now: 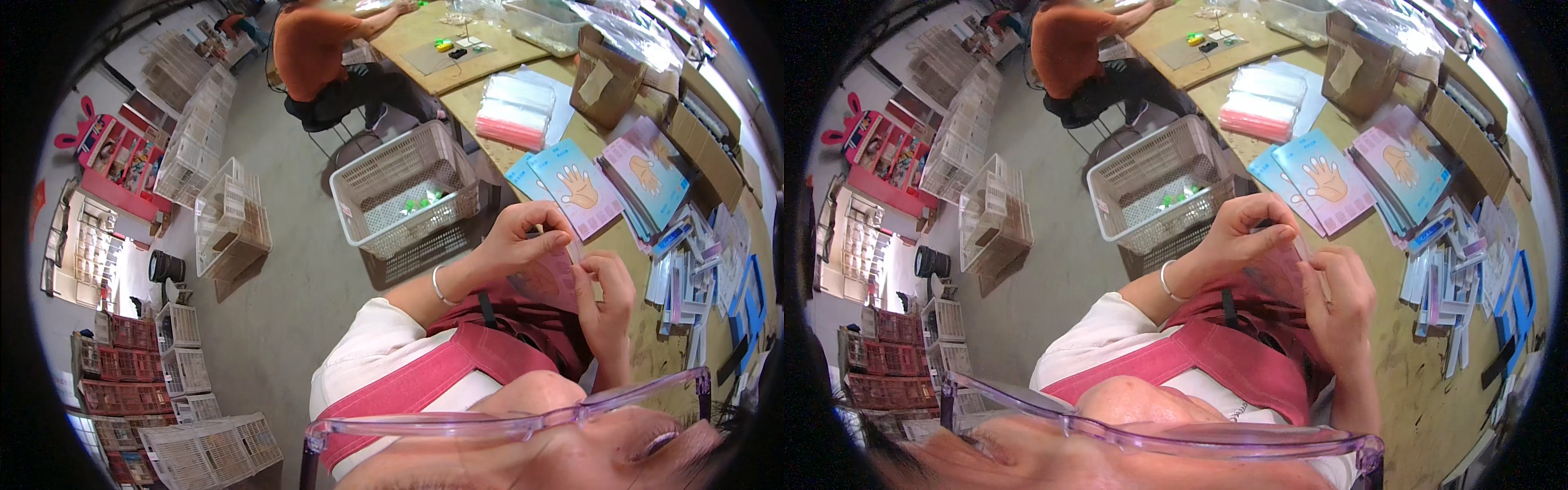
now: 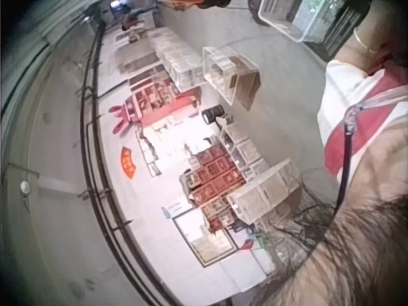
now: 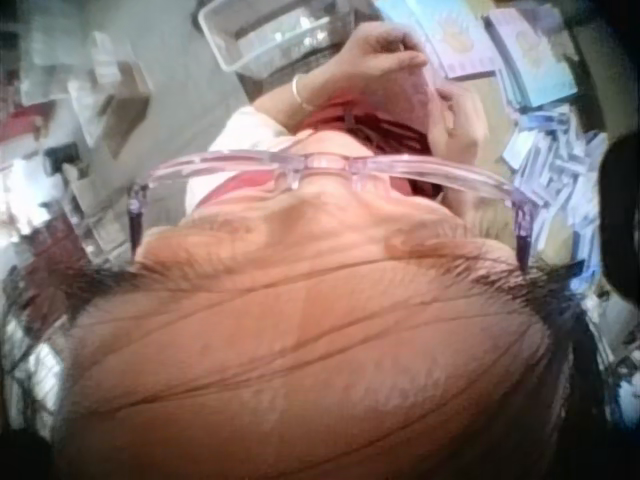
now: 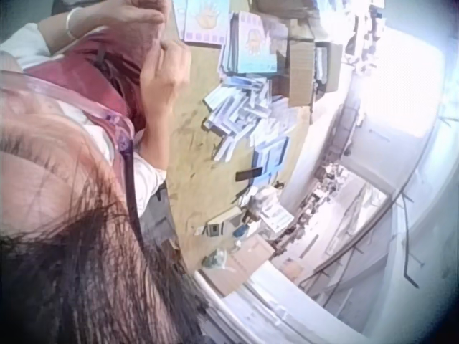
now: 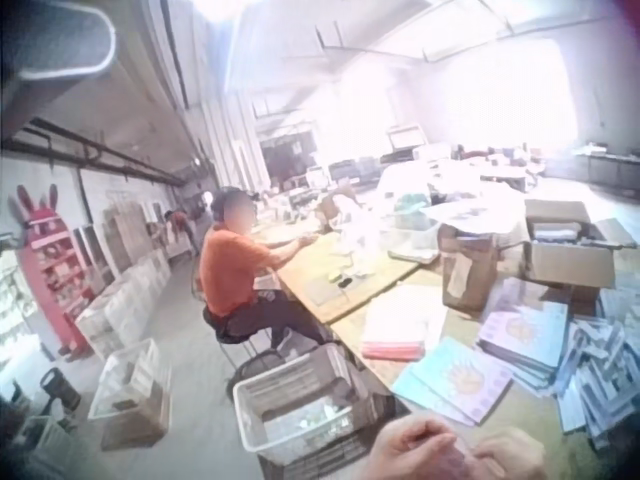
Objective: The person repeatedly picks up small books, places them into clear plastic sleeves, and stacks the packaged items on the table. The person also handles plastic sleeves and stacks of books during the process.
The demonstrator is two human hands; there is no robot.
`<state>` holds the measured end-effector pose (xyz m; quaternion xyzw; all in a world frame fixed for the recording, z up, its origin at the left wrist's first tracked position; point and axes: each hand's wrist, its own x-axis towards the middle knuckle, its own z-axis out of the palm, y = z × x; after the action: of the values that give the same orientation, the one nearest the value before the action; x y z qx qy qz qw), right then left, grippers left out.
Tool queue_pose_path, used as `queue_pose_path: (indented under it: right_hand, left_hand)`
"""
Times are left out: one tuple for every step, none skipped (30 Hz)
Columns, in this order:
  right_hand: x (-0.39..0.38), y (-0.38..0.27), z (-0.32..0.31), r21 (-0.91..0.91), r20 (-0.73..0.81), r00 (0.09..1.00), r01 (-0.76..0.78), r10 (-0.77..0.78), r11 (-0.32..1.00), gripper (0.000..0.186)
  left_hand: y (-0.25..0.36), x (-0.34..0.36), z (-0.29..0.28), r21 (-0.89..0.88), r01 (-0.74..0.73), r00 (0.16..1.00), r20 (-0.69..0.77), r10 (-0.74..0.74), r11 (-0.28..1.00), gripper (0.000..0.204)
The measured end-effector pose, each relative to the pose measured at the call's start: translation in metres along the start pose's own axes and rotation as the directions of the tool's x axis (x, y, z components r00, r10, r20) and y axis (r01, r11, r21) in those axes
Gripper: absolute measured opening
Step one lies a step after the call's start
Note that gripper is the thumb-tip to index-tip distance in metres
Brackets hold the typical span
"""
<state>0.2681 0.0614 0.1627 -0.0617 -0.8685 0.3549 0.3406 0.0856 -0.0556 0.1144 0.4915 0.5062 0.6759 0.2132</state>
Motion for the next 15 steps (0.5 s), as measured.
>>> queue_pose_path:
  right_hand:
    - [0.0004, 0.002, 0.0005, 0.016, 0.001, 1.0, -0.005, 0.005, 1.0, 0.011]
    - [0.0006, 0.0038, 0.0009, 0.031, 0.001, 1.0, -0.011, 0.011, 0.999, 0.01]
    - [0.0004, 0.0048, 0.0011, 0.046, 0.001, 1.0, -0.016, 0.016, 0.999, 0.008]
    - [0.001, 0.0037, 0.0007, 0.074, -0.002, 0.999, -0.043, 0.044, 0.996, 0.008]
    - [0.0019, 0.0013, -0.0003, 0.101, -0.005, 0.997, -0.071, 0.071, 0.992, 0.007]
    - [0.0024, 0.0002, -0.0007, 0.128, -0.007, 0.995, -0.097, 0.099, 0.987, 0.006]
    - [0.0024, 0.001, -0.0006, 0.139, 0.001, 0.995, -0.103, 0.104, 0.985, 0.006]
    - [0.0024, 0.0023, -0.0007, 0.151, 0.009, 0.994, -0.108, 0.108, 0.983, 0.006]
    - [0.0025, 0.0032, -0.0005, 0.162, 0.018, 0.993, -0.114, 0.113, 0.98, 0.005]
    - [0.0031, 0.0029, -0.0004, 0.175, 0.028, 0.992, -0.129, 0.126, 0.976, 0.005]
    - [0.004, 0.0019, -0.0004, 0.188, 0.038, 0.989, -0.144, 0.14, 0.972, 0.006]
    - [0.0043, 0.0014, -0.0003, 0.2, 0.05, 0.987, -0.16, 0.153, 0.967, 0.006]
    - [0.004, 0.0023, 0.0003, 0.215, 0.052, 0.986, -0.164, 0.156, 0.963, 0.006]
    - [0.0034, 0.0039, 0.0013, 0.229, 0.054, 0.986, -0.168, 0.16, 0.959, 0.005]
    - [0.0028, 0.0053, 0.002, 0.243, 0.056, 0.985, -0.172, 0.163, 0.955, 0.005]
  left_hand:
    - [-0.0003, 0.0006, 0.0005, -0.013, 0.018, 1.0, 0.013, -0.018, 1.0, 0.011]
    - [-0.0003, 0.0009, 0.0012, -0.027, 0.036, 0.999, 0.026, -0.035, 0.999, 0.011]
    - [0.0008, 0.0009, 0.0021, -0.114, 0.091, 0.996, 0.031, -0.088, 0.989, 0.011]
    - [0.0033, 0.0014, 0.0022, -0.198, 0.144, 0.99, 0.04, -0.139, 0.97, 0.01]
    - [0.0042, 0.0017, 0.0023, -0.28, 0.196, 0.981, 0.053, -0.188, 0.94, 0.01]
    - [0.0019, 0.0014, 0.0016, -0.299, 0.188, 0.982, 0.066, -0.176, 0.935, 0.01]
    - [-0.0009, 0.0006, 0.0, -0.316, 0.179, 0.984, 0.076, -0.164, 0.932, 0.009]
    - [-0.0027, -0.0004, -0.001, -0.333, 0.171, 0.985, 0.085, -0.151, 0.927, 0.009]
    - [-0.0038, -0.0016, -0.0014, -0.304, 0.146, 0.989, 0.08, -0.128, 0.941, 0.009]
    - [-0.0048, -0.0018, -0.0016, -0.278, 0.122, 0.991, 0.079, -0.104, 0.953, 0.009]
    - [-0.0056, -0.0021, -0.0017, -0.251, 0.097, 0.994, 0.079, -0.079, 0.963, 0.009]
    - [-0.0056, -0.0026, -0.0022, -0.17, 0.059, 0.996, 0.073, -0.047, 0.984, 0.009]
    - [-0.0046, -0.0031, -0.0027, -0.087, 0.02, 0.998, 0.068, -0.014, 0.996, 0.009]
    - [-0.0039, -0.0035, -0.0029, -0.003, -0.019, 0.998, 0.066, 0.02, 1.0, 0.009]
    - [-0.0035, -0.004, -0.0018, 0.004, -0.021, 0.998, 0.059, 0.02, 1.0, 0.01]
